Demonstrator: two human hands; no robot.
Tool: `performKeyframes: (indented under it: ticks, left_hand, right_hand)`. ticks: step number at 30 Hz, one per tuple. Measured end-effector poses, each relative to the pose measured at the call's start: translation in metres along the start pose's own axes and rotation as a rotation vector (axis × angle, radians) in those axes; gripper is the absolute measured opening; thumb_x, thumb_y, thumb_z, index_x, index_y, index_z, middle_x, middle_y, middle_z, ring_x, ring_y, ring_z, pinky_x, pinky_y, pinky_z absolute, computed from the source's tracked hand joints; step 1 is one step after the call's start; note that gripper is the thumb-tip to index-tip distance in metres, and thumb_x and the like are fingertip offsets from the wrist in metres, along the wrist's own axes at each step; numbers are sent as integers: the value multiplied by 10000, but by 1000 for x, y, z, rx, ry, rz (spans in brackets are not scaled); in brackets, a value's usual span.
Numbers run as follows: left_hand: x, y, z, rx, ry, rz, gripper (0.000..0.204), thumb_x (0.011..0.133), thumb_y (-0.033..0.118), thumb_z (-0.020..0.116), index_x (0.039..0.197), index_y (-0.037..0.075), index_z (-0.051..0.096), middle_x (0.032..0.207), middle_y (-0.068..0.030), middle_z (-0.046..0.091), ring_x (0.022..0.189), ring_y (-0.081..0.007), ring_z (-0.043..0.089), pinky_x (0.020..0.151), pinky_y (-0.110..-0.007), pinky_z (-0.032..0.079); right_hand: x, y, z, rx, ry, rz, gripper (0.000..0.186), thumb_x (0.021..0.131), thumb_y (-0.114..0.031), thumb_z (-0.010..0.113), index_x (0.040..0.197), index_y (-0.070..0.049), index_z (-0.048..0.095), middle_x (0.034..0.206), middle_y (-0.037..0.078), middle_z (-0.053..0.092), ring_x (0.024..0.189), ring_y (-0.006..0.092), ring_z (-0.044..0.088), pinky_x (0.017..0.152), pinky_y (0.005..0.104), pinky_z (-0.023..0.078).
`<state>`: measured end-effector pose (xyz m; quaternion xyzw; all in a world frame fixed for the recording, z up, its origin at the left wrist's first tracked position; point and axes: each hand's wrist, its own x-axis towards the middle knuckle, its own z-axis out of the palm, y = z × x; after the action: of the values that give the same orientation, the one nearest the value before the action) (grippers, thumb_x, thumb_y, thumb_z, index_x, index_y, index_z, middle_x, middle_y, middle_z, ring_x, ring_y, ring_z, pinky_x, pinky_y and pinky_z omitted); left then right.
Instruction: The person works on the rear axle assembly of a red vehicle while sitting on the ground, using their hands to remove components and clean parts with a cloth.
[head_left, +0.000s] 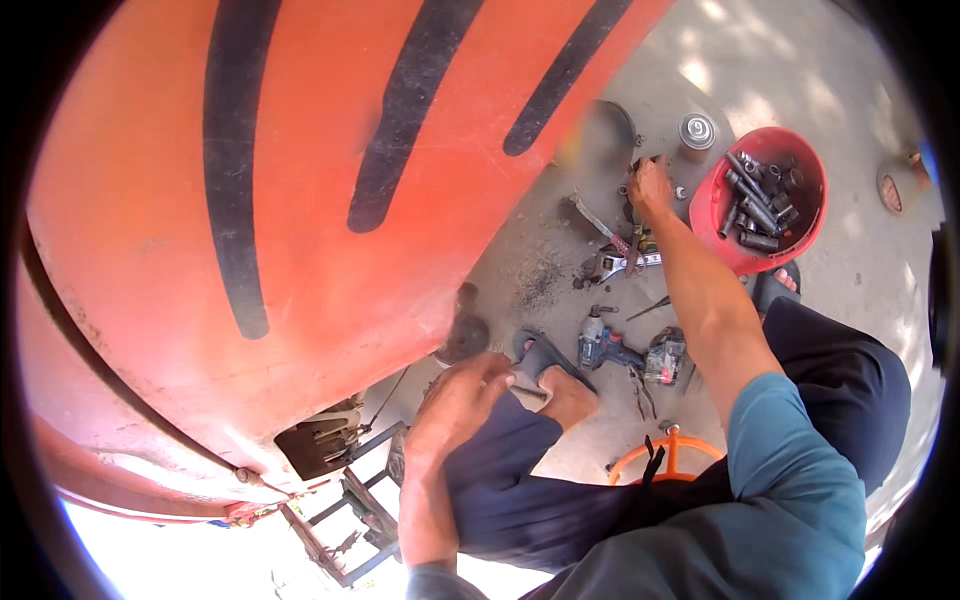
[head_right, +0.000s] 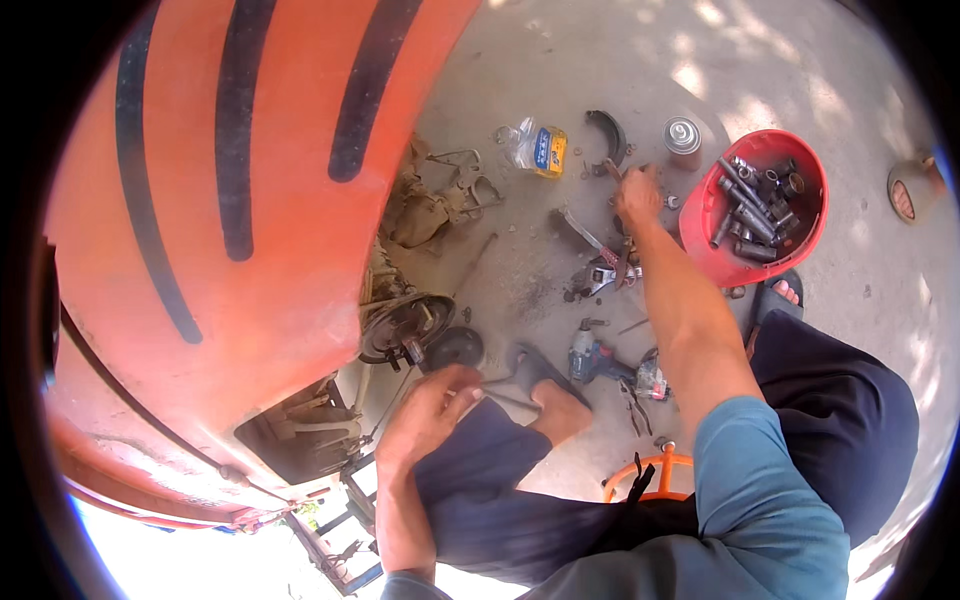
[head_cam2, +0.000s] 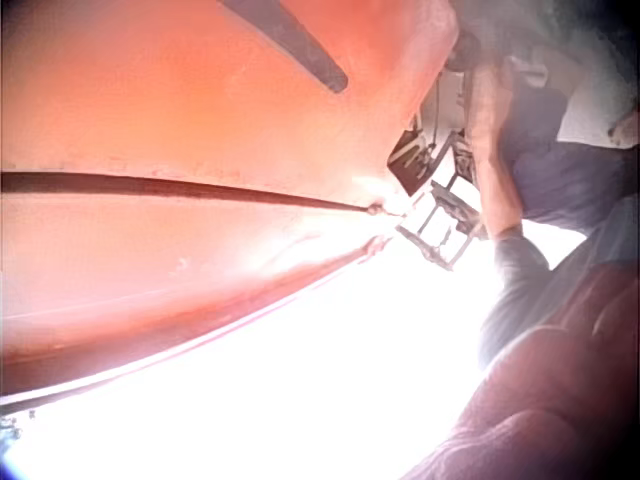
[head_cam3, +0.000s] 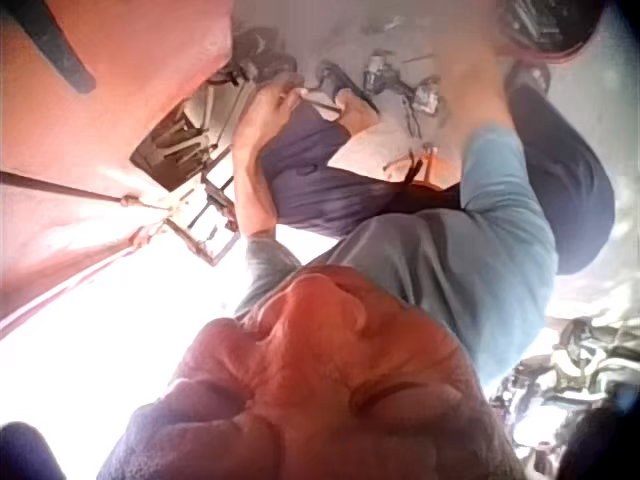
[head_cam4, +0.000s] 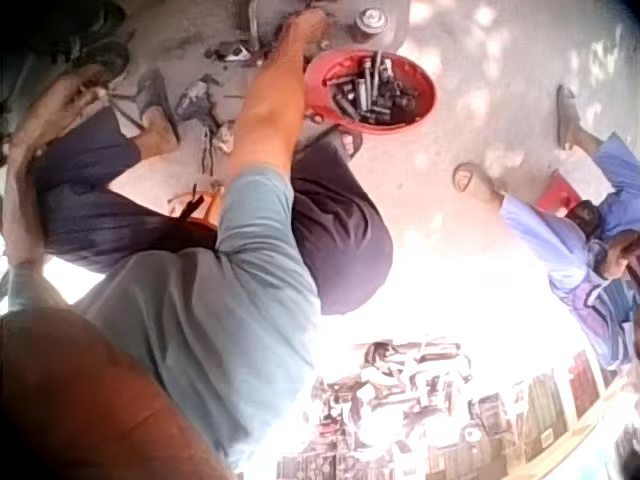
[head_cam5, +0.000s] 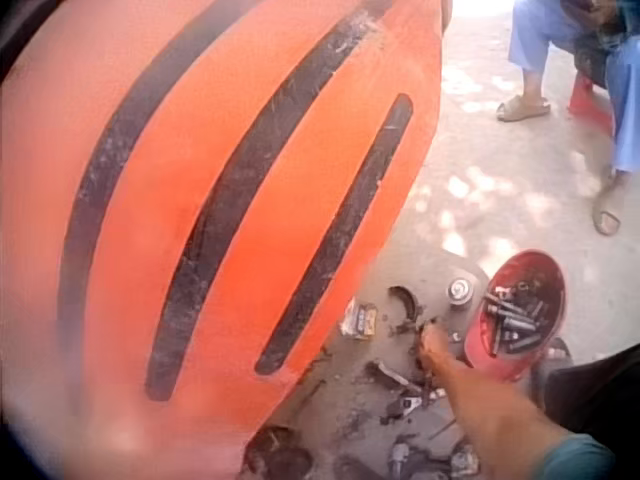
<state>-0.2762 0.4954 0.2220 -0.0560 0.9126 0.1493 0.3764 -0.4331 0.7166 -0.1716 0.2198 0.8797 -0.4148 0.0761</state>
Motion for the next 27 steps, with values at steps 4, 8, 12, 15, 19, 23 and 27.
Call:
performKeyframes:
  ticks: [4, 8, 12, 15, 19, 23, 27]
  left_hand:
    - [0, -7, -12, -75, 530, 153, 240, 875, 129, 725, 1070, -1, 674, 970, -163, 707, 865, -289, 680, 795, -369, 527]
    - [14, 0, -26, 298, 876, 228, 463, 766, 137, 823, 1170, 17, 631, 1075, -168, 671, 993, -322, 644, 873, -413, 507]
    - [30, 12, -27, 477, 732, 176, 707, 662, 185, 880, 1273, 25, 562, 1248, -172, 562, 1146, -353, 558, 933, -459, 476]
    - [38, 4, -24, 567, 731, 236, 756, 620, 200, 893, 1274, 21, 556, 1266, -169, 510, 1152, -373, 530, 931, -471, 471]
    - [42, 3, -22, 607, 771, 297, 735, 608, 199, 896, 1239, 16, 567, 1226, -168, 508, 1108, -383, 531, 923, -467, 469]
    - [45, -9, -19, 590, 784, 282, 714, 613, 186, 892, 1224, 13, 565, 1220, -171, 516, 1131, -382, 518, 947, -476, 449]
    - [47, -10, -18, 844, 876, 387, 738, 603, 185, 895, 1235, 16, 554, 1209, -173, 540, 1149, -385, 495, 996, -482, 406]
  right_hand:
    - [-16, -11, 1, 280, -71, 18, 325, 895, -229, 592, 1112, 7, 643, 1047, 232, 664, 1037, 427, 630, 903, 494, 481]
    - [-69, -58, 19, 767, -136, -96, 303, 919, -192, 576, 1122, 29, 617, 904, 177, 707, 830, 350, 667, 785, 438, 500]
    - [-125, -136, -3, 1022, -517, -118, 256, 919, -115, 605, 1123, 35, 642, 780, 74, 634, 713, 136, 568, 670, 310, 472]
    - [-135, -170, -3, 1124, -660, -193, 248, 902, -68, 615, 1124, 31, 669, 773, 63, 643, 701, 125, 575, 652, 301, 472]
    - [-147, -200, 5, 1288, -737, -191, 256, 895, -43, 620, 1131, 38, 679, 786, 55, 656, 707, 116, 591, 649, 287, 489]
    - [-151, -204, 23, 1421, -760, -192, 244, 891, -20, 617, 1112, 61, 681, 790, 58, 661, 713, 124, 608, 657, 286, 509]
    - [-150, -206, 30, 1431, -766, -202, 232, 883, 18, 603, 1095, 64, 685, 787, 62, 663, 706, 122, 610, 665, 289, 520]
